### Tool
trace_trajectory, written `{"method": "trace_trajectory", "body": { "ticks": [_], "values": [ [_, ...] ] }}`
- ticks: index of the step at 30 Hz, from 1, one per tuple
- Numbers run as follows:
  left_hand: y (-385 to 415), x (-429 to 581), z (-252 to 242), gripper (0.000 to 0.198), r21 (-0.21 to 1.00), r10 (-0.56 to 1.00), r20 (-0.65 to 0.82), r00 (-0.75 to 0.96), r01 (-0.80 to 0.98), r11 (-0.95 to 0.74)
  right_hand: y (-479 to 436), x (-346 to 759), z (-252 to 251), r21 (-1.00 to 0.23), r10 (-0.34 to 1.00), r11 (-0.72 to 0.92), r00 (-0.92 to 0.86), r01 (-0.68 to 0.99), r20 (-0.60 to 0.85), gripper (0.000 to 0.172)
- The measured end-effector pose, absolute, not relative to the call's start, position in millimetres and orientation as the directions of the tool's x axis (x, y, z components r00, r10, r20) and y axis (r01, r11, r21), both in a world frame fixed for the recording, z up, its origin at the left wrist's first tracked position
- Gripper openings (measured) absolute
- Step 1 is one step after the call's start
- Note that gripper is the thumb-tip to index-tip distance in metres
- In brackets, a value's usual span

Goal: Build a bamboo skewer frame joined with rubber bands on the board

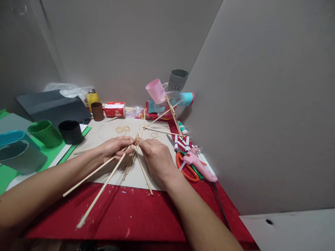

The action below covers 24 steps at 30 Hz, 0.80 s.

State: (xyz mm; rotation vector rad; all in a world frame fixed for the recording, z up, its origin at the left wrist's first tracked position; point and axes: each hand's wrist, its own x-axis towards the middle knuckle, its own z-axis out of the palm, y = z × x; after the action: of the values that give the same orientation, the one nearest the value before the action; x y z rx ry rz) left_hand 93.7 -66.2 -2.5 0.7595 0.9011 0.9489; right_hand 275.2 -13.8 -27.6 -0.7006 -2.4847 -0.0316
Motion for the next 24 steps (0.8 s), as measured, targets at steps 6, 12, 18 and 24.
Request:
{"method": "trace_trajectory", "body": {
  "ticks": [6,12,18,24],
  "values": [
    [-62,84,-15,0.009,0.803,0.807,-0.272,0.524,-0.339,0.491,-7,279,-26,-0.252,0.427,0.904,-0.747,0.345,0.510,0.031],
    [-66,91,-23,0.007,0.781,0.749,-0.247,0.615,-0.331,0.530,-8,282,-12,-0.566,0.479,0.799,-0.785,0.204,0.393,0.030],
    [-77,106,-14,0.012,0.801,0.781,-0.236,0.579,-0.339,0.494,-12,282,1,-0.877,0.585,0.445,-0.801,0.182,0.131,0.019],
    [-87,119,-9,0.025,0.894,0.879,-0.198,0.433,-0.288,0.343,-9,281,-7,-1.000,0.538,-0.011,-0.843,0.019,-0.022,0.015]
  ]
}}
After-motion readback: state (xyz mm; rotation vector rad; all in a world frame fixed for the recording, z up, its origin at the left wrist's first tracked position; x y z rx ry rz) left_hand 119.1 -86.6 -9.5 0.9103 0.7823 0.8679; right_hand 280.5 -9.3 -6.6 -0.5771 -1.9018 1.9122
